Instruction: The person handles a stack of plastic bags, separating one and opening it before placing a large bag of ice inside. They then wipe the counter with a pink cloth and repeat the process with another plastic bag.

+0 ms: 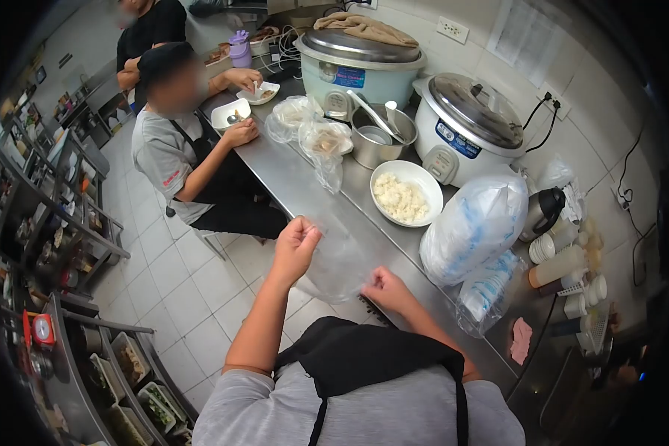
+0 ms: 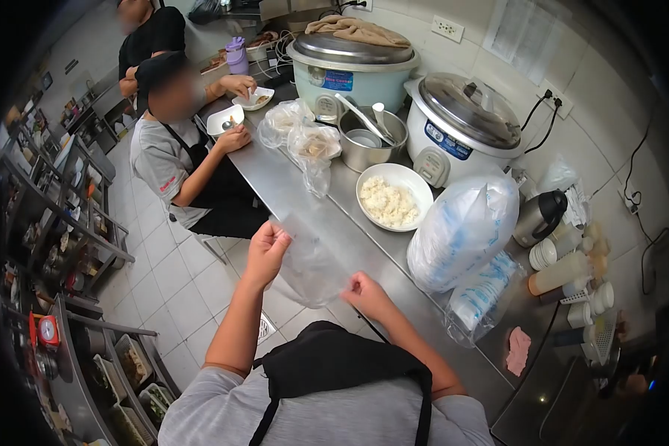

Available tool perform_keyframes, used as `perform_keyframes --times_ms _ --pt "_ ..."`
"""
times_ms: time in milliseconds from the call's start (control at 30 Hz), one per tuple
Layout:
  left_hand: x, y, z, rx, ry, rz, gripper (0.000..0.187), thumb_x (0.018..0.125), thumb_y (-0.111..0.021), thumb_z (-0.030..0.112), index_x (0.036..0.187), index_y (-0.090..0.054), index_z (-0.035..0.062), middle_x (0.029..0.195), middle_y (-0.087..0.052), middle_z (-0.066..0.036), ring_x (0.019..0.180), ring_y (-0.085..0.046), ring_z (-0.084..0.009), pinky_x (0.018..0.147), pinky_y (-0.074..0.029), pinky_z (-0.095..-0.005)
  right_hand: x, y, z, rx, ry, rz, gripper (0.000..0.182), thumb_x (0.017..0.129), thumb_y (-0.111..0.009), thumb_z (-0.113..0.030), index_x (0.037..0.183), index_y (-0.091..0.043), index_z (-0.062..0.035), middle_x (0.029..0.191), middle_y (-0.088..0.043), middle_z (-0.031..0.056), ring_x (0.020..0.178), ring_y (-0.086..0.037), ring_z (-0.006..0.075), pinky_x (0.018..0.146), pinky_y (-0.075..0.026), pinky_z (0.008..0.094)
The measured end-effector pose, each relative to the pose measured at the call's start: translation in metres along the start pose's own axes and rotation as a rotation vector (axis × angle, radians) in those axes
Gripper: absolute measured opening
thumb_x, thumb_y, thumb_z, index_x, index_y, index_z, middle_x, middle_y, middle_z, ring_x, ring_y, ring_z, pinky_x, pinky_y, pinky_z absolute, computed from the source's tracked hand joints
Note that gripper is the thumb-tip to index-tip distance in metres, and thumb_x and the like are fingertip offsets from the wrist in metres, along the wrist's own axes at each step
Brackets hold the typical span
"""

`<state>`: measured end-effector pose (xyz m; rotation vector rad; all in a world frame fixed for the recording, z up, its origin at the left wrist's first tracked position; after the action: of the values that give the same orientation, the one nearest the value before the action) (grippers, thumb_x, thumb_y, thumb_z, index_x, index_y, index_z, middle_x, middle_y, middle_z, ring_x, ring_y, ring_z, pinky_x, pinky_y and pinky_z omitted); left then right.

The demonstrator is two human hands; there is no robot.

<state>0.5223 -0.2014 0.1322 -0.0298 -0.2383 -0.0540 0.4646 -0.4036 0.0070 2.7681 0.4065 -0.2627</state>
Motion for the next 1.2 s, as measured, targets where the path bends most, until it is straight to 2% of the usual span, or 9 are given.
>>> perform_keyframes --times_ms 67,167,267,467,667,867,967,1100,1200 --pt "0.000 -0.009 0.001 -0.043 0.010 -0.050 0.016 0.080 -0.051 0.010 0.068 -0.042 0.0055 0.062 -0.040 0.004 0.059 -0.036 -0.0039 0.053 -0.032 -0.0196 -0.020 0.004 -0.042 -0.470 0.075 -0.083 0.064 0.062 -0.071 -0.022 0.114 -0.037 -0.0052 0.110 -0.045 0.0167 0.096 -0.049 0.0230 0.078 -0.040 0.0333" --pt "0.001 -0.016 0.003 0.119 -0.013 -0.043 0.016 0.079 -0.052 0.010 0.068 -0.041 0.0046 0.059 -0.040 0.000 0.055 -0.037 -0.0074 0.050 -0.033 -0.0223 -0.036 0.034 -0.137 -0.588 0.493 0.273 0.081 0.055 -0.073 -0.030 0.121 -0.033 -0.0070 0.122 -0.032 0.0193 0.110 -0.038 0.0310 0.088 -0.033 0.0403" --pt "0.001 -0.021 0.019 0.384 -0.069 0.012 0.018 0.077 -0.054 0.011 0.068 -0.041 0.0035 0.054 -0.041 -0.006 0.049 -0.039 -0.0158 0.048 -0.034 -0.0268 -0.055 0.031 -0.189 -0.659 0.755 0.242 0.082 0.054 -0.072 -0.032 0.122 -0.033 -0.0081 0.123 -0.033 0.0163 0.111 -0.037 0.0311 0.090 -0.030 0.0408" --pt "-0.001 -0.033 0.034 0.531 -0.157 0.007 0.021 0.074 -0.058 0.014 0.068 -0.041 0.0028 0.054 -0.045 -0.013 0.047 -0.043 -0.0278 0.046 -0.036 -0.0319 -0.075 0.029 -0.238 -0.458 0.813 0.142 0.069 0.060 -0.068 -0.028 0.120 -0.038 -0.0112 0.121 -0.035 0.0134 0.111 -0.036 0.0296 0.090 -0.028 0.0418" --pt "0.003 -0.022 0.035 0.479 -0.136 0.051 0.022 0.073 -0.059 0.014 0.067 -0.042 0.0021 0.053 -0.044 -0.011 0.046 -0.043 -0.0208 0.046 -0.036 -0.0298 -0.027 0.011 -0.155 -0.532 0.454 0.100 0.047 0.069 -0.063 -0.021 0.111 -0.047 -0.0078 0.094 -0.054 0.0087 0.083 -0.054 0.0207 0.070 -0.042 0.0305" --pt "0.008 0.019 0.024 0.402 -0.077 0.206 0.023 0.074 -0.059 0.014 0.065 -0.040 0.0029 0.053 -0.040 -0.004 0.050 -0.037 -0.0106 0.047 -0.034 -0.0253 -0.014 0.036 -0.089 0.021 0.164 0.215 0.024 0.075 -0.060 -0.015 0.093 -0.054 -0.0014 0.070 -0.052 -0.0002 0.063 -0.048 0.0083 0.057 -0.039 0.0214" --pt "0.008 0.026 0.017 0.331 -0.062 0.221 0.023 0.074 -0.059 0.014 0.065 -0.041 0.0033 0.054 -0.039 -0.002 0.052 -0.035 -0.0089 0.048 -0.033 -0.0235 -0.012 0.032 -0.068 0.374 -0.062 0.050 0.018 0.076 -0.060 -0.018 0.082 -0.056 -0.0023 0.066 -0.049 -0.0031 0.057 -0.041 0.0050 0.055 -0.036 0.0187" --pt "0.006 0.025 0.013 0.363 -0.012 0.250 0.020 0.071 -0.061 0.012 0.068 -0.043 0.0029 0.061 -0.043 -0.005 0.057 -0.041 -0.0128 0.054 -0.036 -0.0255 -0.014 0.039 -0.059 0.352 -0.022 0.064 0.019 0.077 -0.059 -0.023 0.077 -0.057 -0.0043 0.064 -0.049 -0.0034 0.058 -0.039 0.0024 0.053 -0.033 0.0169" --pt "-0.012 0.004 0.076 0.821 -0.604 0.485 0.019 0.067 -0.062 0.009 0.072 -0.046 0.0023 0.069 -0.047 -0.008 0.067 -0.046 -0.0210 0.061 -0.037 -0.0296 -0.017 0.053 -0.060 0.114 0.023 0.186 0.020 0.079 -0.057 -0.023 0.075 -0.055 -0.0039 0.064 -0.050 -0.0033 0.061 -0.041 0.0022 0.054 -0.034 0.0173"
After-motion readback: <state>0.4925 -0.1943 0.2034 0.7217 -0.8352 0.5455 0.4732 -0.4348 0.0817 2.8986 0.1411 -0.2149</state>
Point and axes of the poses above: each hand's wrist, its own x-axis towards the middle knuckle, its own y-axis out of the back of the hand, z = x × y, the point moved 8 cm from there along x, towards the middle knuckle
